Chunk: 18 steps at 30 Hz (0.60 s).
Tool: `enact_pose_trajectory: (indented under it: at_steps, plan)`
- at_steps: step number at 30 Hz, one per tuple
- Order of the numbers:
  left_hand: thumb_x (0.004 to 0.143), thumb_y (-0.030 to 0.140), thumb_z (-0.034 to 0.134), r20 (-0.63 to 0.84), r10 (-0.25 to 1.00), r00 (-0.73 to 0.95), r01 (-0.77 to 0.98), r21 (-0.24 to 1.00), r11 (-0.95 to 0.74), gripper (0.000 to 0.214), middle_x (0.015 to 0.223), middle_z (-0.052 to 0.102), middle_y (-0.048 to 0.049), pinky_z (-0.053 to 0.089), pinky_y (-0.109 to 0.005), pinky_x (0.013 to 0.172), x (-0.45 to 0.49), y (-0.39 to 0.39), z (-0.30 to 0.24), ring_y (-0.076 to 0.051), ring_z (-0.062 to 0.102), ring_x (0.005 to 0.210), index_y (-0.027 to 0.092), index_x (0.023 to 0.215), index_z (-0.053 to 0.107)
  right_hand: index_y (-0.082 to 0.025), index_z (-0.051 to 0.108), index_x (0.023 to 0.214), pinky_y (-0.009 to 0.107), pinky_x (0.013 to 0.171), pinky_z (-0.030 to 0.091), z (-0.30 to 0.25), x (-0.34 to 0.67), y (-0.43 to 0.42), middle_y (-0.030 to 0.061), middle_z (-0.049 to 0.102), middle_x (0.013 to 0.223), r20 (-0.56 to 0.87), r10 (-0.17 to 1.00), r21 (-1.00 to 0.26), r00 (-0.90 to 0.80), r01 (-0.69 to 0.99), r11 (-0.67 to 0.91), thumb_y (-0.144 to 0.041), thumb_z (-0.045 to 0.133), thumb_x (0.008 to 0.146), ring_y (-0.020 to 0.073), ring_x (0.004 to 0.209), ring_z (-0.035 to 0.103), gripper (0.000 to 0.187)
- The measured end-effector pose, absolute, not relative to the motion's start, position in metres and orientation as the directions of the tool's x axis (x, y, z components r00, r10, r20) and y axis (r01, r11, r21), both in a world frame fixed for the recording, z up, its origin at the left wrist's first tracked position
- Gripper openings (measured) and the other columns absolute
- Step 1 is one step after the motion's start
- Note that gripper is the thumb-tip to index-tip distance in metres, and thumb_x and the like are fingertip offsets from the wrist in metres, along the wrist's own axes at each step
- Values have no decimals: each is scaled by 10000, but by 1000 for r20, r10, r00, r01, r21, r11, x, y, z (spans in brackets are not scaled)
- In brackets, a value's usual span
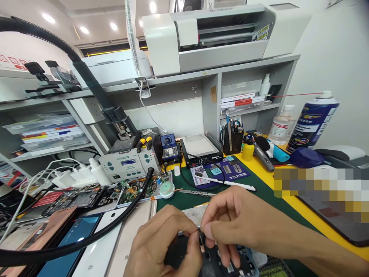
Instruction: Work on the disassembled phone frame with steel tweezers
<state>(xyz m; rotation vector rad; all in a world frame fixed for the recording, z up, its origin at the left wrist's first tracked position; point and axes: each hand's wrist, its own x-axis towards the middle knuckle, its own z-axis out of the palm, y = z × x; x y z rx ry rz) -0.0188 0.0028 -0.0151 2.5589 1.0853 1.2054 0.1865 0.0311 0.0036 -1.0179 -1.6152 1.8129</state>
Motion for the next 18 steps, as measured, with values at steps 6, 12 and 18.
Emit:
enact_pose_trajectory:
  at_steps: [6,12,18]
  plan:
    - [869,125,536,588,749,306,607,485,-629,162,668,563,44,367,-215,540,-12,-3,-17,-80,507,590,218,760,610,-149,717,801,130,459,475,1,185,24,-42,659,570,-169,839,-981,-517,170,-92,-151,624,847,66,492,590,104]
    - [856,101,546,607,720,336,569,478,-669,159,691,598,35,405,-211,583,-12,-3,-15,-82,556,634,211,757,604,-151,717,790,123,465,438,1,184,23,-36,665,569,-166,851,-979,-498,187,-81,-169,644,835,70,516,590,88]
    - [776,27,634,707,506,494,579,167,-798,253,786,678,7,504,-229,581,-23,3,-18,-117,611,667,218,938,601,-154,673,766,149,449,499,2,184,27,-33,669,580,-218,779,-976,-588,120,-182,-183,641,822,71,454,598,70]
